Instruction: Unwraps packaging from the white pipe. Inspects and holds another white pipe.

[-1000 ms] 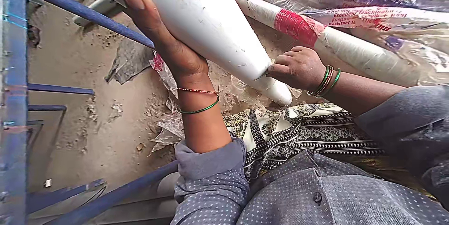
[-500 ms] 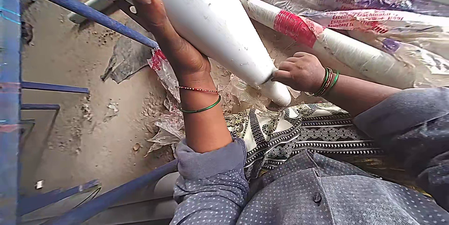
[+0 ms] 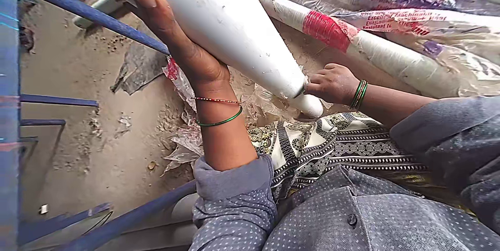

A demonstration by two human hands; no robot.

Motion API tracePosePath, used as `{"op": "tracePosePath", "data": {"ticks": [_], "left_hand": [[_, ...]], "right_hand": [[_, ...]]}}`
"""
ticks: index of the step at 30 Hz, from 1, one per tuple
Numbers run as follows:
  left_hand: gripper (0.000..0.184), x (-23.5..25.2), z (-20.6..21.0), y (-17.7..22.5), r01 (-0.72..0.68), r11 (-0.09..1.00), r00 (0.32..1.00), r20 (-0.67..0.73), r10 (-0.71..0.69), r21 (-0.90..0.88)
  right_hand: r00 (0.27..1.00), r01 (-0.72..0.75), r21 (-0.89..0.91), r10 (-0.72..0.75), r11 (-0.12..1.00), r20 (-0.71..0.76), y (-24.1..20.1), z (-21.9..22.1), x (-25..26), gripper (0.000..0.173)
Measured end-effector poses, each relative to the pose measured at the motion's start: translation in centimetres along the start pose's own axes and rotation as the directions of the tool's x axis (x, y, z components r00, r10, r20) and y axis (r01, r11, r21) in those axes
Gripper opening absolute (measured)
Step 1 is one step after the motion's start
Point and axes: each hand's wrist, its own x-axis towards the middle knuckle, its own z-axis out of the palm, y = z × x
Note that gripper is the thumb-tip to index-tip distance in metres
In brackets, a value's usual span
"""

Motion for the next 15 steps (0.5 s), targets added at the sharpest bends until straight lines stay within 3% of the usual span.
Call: {"op": "tracePosePath", "data": {"ticks": [2, 8, 11, 15], "left_hand": [[0.041, 0.0, 0.1, 0.0, -0.004, 1.000, 1.000, -0.003, 0.004, 0.001], [0.041, 0.0, 0.4, 0.1, 0.028, 1.000, 0.999, 0.017, -0.028, -0.005], [0.040, -0.1, 0.5, 0.2, 0.021, 1.000, 1.000, 0.013, -0.021, 0.014], [0.033, -0.1, 0.7, 0.1, 0.006, 1.000, 1.000, -0.010, -0.006, 0.024]], "right_hand": [[1.000, 0.003, 0.005, -0.003, 1.000, -0.013, -0.1, 0.2, -0.1, 0.025], [0.972, -0.027, -0.076, 0.009, 0.997, -0.235, -1.2, -3.5, 3.7, 0.031], [0.980, -0.015, -0.073, 0.000, 0.997, -0.199, -0.9, -2.2, 2.4, 0.030], [0.999, -0.041, 0.006, 0.041, 0.999, -0.002, -0.7, -0.1, -0.2, 0.024]]}}
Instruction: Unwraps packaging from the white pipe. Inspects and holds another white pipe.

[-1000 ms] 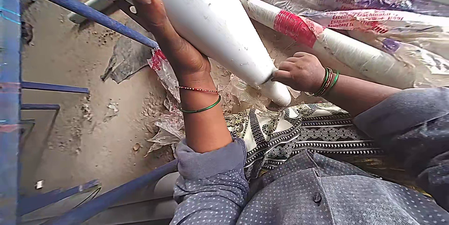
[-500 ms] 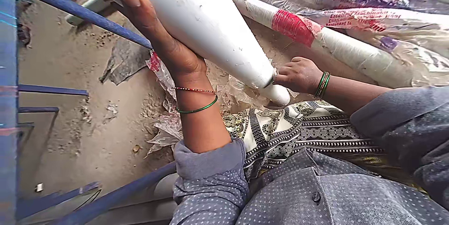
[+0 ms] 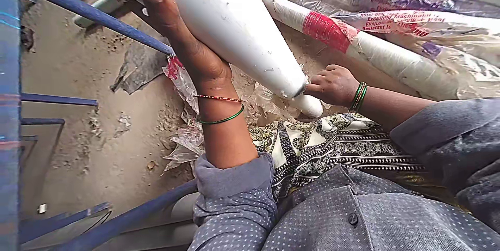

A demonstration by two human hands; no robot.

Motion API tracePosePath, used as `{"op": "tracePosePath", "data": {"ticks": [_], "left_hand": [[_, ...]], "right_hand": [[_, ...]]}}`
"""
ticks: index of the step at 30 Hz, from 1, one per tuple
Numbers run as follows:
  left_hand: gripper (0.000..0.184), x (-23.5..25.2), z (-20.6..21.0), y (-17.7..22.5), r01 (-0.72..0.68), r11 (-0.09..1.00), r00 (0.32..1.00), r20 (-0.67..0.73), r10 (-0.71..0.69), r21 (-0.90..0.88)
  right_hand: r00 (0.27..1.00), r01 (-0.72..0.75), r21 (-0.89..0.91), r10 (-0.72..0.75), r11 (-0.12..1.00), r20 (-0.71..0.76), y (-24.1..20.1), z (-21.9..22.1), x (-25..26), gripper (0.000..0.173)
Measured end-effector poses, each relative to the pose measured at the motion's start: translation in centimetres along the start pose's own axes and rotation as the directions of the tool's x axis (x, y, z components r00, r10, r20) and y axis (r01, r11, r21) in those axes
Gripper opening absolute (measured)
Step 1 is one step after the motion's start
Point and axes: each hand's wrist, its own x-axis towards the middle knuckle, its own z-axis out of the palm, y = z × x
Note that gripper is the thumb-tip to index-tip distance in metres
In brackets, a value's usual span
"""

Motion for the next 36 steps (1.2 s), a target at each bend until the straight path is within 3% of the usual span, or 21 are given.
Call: {"op": "tracePosePath", "data": {"ticks": [2, 6, 8, 17, 23, 30, 36], "left_hand": [[0.032, 0.1, 0.2, 0.1, 0.000, 1.000, 1.000, -0.013, 0.000, 0.006], [0.038, -0.1, 0.2, 0.2, 0.012, 1.000, 0.999, -0.044, -0.013, -0.021], [0.039, -0.2, 0.3, 0.3, 0.021, 1.000, 0.999, -0.043, -0.021, -0.006], [0.034, -0.3, 0.2, 0.5, 0.049, 0.998, 0.999, -0.007, -0.048, 0.034], [0.031, -0.6, 0.4, 0.8, 0.041, 0.999, 0.999, 0.007, -0.041, 0.027], [0.033, -0.4, 0.0, 0.7, 0.071, 0.997, 0.997, 0.013, -0.071, 0.014], [0.033, -0.4, 0.0, 0.6, 0.055, 0.998, 0.998, -0.005, -0.055, 0.035]], "right_hand": [[1.000, 0.003, 0.023, -0.003, 1.000, 0.020, -0.3, 0.2, 0.0, 0.025], [0.978, 0.034, -0.058, -0.045, 0.998, -0.205, -1.9, -2.8, 3.2, 0.029], [0.971, 0.002, -0.110, -0.028, 0.994, -0.236, -2.0, -3.5, 4.1, 0.029], [0.999, -0.040, -0.006, 0.040, 0.999, 0.001, -1.4, -0.4, 0.4, 0.027], [0.978, -0.004, -0.103, -0.017, 0.995, -0.207, -2.2, -2.9, 3.5, 0.029], [0.998, -0.005, -0.022, 0.006, 1.000, 0.057, -0.3, 0.7, -0.7, 0.023], [0.988, 0.041, -0.093, -0.054, 0.995, -0.145, -1.2, -2.1, 2.6, 0.030]]}}
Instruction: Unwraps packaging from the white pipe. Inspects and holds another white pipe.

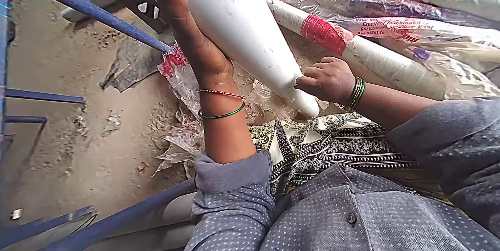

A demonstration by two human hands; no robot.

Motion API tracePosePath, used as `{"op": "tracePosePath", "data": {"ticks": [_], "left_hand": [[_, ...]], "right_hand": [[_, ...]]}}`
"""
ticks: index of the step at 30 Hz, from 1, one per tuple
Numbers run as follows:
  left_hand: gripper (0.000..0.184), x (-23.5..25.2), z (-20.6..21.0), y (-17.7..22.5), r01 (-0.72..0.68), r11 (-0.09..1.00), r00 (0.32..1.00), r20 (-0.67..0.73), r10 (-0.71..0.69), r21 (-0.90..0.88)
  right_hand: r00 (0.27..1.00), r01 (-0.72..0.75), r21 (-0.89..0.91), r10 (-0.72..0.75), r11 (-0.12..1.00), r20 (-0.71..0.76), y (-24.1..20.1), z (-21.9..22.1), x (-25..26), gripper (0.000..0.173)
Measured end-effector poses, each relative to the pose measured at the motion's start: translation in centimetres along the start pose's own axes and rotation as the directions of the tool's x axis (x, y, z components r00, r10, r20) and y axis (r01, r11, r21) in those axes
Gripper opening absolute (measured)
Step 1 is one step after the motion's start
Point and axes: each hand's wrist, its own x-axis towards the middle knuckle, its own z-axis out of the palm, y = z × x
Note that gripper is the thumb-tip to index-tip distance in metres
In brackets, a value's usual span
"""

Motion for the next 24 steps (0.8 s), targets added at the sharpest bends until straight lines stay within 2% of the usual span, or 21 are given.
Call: {"op": "tracePosePath", "data": {"ticks": [3, 7, 8, 11, 14, 16, 19, 20, 22, 24], "left_hand": [[0.033, 0.1, -0.1, 0.0, -0.009, 1.000, 1.000, 0.022, 0.008, 0.010], [0.037, 0.2, -0.2, -0.2, 0.016, 0.999, 1.000, 0.017, -0.016, -0.032], [0.037, 0.2, -0.2, -0.3, 0.023, 0.999, 1.000, 0.007, -0.022, -0.032], [0.034, 0.0, -0.1, -0.2, 0.043, 0.999, 0.999, -0.012, -0.044, -0.013], [0.038, 0.0, 0.1, -0.3, 0.038, 0.999, 0.999, 0.001, -0.038, 0.012], [0.037, -0.1, 0.2, -0.3, 0.033, 0.999, 0.999, 0.010, -0.033, 0.031], [0.030, 0.1, 0.2, -0.5, 0.027, 1.000, 1.000, 0.012, -0.027, 0.002], [0.031, 0.0, 0.2, -0.6, 0.031, 0.999, 1.000, -0.004, -0.031, -0.013], [0.045, -0.1, 0.1, -0.7, 0.044, 0.999, 0.999, -0.017, -0.044, -0.021], [0.047, -0.1, 0.2, -0.7, 0.052, 0.999, 0.997, -0.051, -0.053, -0.013]], "right_hand": [[0.998, 0.014, -0.010, -0.014, 1.000, 0.058, 0.4, 0.6, -0.6, 0.026], [0.930, -0.069, 0.088, 0.032, 0.994, 0.367, 0.1, 3.1, -4.9, 0.015], [0.928, -0.073, 0.107, 0.029, 0.992, 0.371, -0.1, 3.4, -5.1, 0.014], [0.991, -0.002, 0.078, -0.009, 0.997, 0.132, -1.2, 1.8, -2.3, 0.024], [0.998, -0.033, -0.023, 0.032, 0.999, -0.049, -1.7, -1.3, 1.5, 0.028], [0.997, -0.072, -0.060, 0.070, 0.996, -0.044, -1.6, -1.8, 2.0, 0.029], [0.997, -0.077, -0.040, 0.077, 0.996, 0.016, -1.3, -0.2, 0.1, 0.028], [0.996, -0.082, -0.030, 0.083, 0.996, 0.036, -1.3, 0.3, -0.7, 0.028], [0.993, -0.082, -0.033, 0.084, 0.996, 0.080, -1.2, 0.6, -1.4, 0.027], [0.988, -0.074, -0.026, 0.077, 0.997, 0.131, -1.3, 0.5, -1.6, 0.028]]}}
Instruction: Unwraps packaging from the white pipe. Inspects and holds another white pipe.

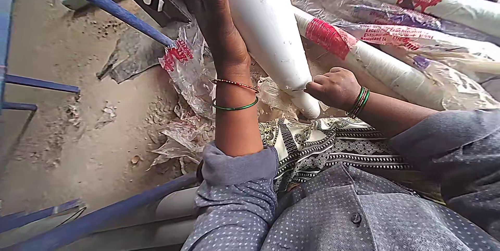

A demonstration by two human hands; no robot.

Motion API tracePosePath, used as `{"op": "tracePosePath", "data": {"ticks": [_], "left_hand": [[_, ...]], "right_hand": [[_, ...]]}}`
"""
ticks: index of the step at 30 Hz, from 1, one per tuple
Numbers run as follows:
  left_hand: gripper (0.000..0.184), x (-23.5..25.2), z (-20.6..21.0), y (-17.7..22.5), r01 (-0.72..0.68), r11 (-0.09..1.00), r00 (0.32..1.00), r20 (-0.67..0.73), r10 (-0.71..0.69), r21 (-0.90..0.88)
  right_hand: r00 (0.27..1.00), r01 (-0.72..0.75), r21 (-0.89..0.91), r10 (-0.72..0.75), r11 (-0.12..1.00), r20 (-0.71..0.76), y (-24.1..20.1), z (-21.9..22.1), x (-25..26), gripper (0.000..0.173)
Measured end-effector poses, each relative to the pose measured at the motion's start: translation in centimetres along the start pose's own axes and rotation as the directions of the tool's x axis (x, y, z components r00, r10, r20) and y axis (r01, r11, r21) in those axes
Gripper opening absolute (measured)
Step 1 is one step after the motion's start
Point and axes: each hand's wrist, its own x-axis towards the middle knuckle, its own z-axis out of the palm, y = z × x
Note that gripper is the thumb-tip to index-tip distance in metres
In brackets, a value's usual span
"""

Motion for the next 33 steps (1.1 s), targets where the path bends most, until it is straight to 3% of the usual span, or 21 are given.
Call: {"op": "tracePosePath", "data": {"ticks": [3, 4, 6, 8, 13, 18, 21, 28, 33], "left_hand": [[0.072, 0.0, -0.1, 0.2, 0.038, 0.999, 0.999, -0.003, -0.038, 0.003], [0.071, 0.0, -0.1, 0.2, 0.045, 0.999, 0.999, -0.014, -0.045, 0.005], [0.049, -0.3, 0.1, 0.2, 0.038, 0.999, 0.999, -0.032, -0.038, -0.004], [0.036, -0.3, 0.2, 0.2, 0.019, 1.000, 1.000, -0.023, -0.020, -0.023], [0.046, 0.1, -0.1, 0.0, 0.021, 0.999, 1.000, -0.007, -0.021, -0.039], [0.044, 0.0, -0.2, 0.0, 0.026, 1.000, 0.999, -0.033, -0.026, -0.003], [0.053, -0.1, -0.4, 0.0, 0.030, 1.000, 1.000, -0.007, -0.030, 0.001], [0.036, -0.1, -0.4, 0.0, 0.023, 0.999, 0.999, -0.032, -0.024, -0.026], [0.034, -0.2, -0.3, 0.1, 0.030, 0.999, 0.999, -0.028, -0.030, -0.015]], "right_hand": [[0.998, 0.041, 0.013, -0.040, 0.999, -0.039, -0.4, -1.0, 0.7, 0.030], [0.995, 0.049, -0.006, -0.049, 0.999, -0.085, -0.6, -1.7, 1.3, 0.031], [0.992, 0.022, -0.045, -0.028, 0.999, -0.122, -0.9, -2.5, 2.3, 0.030], [0.995, 0.010, -0.073, -0.017, 0.997, -0.094, -0.6, -2.1, 2.4, 0.029], [1.000, 0.014, -0.056, -0.013, 0.998, 0.022, 0.0, 0.4, -0.8, 0.022], [0.991, 0.070, -0.069, -0.077, 0.995, -0.109, -0.5, -1.8, 1.3, 0.027], [0.996, 0.050, -0.094, -0.057, 0.994, -0.074, -0.1, -2.3, 2.2, 0.027], [0.993, 0.092, -0.014, -0.091, 0.996, 0.078, 1.6, 0.0, -1.0, 0.022], [0.989, 0.104, -0.056, -0.109, 0.993, -0.101, 0.2, -2.3, 2.3, 0.030]]}}
